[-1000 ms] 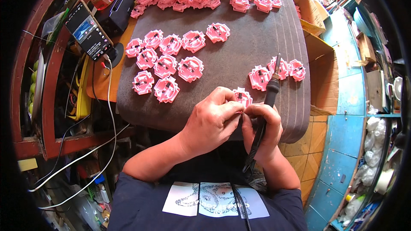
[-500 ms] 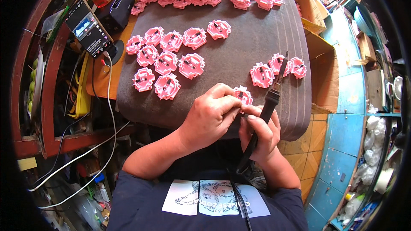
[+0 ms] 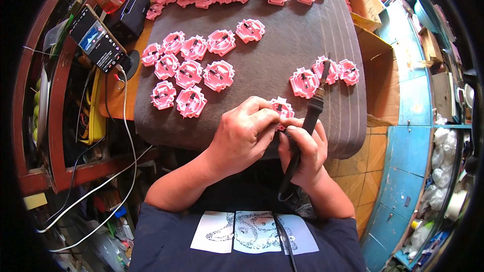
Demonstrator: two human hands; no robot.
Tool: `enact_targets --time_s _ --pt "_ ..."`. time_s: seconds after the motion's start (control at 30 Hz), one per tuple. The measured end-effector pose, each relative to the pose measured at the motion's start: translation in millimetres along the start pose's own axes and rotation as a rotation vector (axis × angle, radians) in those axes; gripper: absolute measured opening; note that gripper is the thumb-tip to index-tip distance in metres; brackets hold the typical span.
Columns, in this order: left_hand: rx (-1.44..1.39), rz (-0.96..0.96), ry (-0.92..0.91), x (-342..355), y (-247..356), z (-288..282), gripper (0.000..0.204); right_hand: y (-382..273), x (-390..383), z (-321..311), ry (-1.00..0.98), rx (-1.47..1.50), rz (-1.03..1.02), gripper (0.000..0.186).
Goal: The person uses a soldering iron to attach small components to pink plastic parts on a workbench. They handle each part one at a time, applying heat to specific points and placing finished pieces aside.
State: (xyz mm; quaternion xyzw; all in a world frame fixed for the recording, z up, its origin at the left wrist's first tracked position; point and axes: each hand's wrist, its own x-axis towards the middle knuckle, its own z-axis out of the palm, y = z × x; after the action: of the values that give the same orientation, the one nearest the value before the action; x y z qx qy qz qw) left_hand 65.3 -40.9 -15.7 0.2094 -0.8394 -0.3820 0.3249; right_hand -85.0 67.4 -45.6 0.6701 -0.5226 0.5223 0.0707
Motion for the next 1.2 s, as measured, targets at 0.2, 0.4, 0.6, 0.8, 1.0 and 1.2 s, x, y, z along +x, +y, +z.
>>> enact_targets --time_s 0.2,0.4,0.6,0.8,1.0,1.2 --pt "0.029 -0.008 -0.043 3 3 -1 0.016 3 -1 -4 0.053 0.064 0.006 0.039" --pt "0.066 0.02 -0.037 2 4 -3 0.016 -6 -12 -42 0.048 0.054 0.009 0.047" --pt "0.041 0.011 -0.059 4 4 -1 0.015 -23 -10 -71 0.046 0.031 0.055 0.057" --pt "0.06 -0.012 -0.066 3 6 -6 0.015 -36 -6 -79 -0.05 0.092 0.087 0.029" --pt "0.045 -0.005 -0.068 5 6 -4 0.015 -35 -7 -75 -0.019 0.072 0.1 0.025" --pt "0.041 -0.016 -0.072 4 5 -4 0.016 -36 -6 -74 -0.048 0.07 0.1 0.023"
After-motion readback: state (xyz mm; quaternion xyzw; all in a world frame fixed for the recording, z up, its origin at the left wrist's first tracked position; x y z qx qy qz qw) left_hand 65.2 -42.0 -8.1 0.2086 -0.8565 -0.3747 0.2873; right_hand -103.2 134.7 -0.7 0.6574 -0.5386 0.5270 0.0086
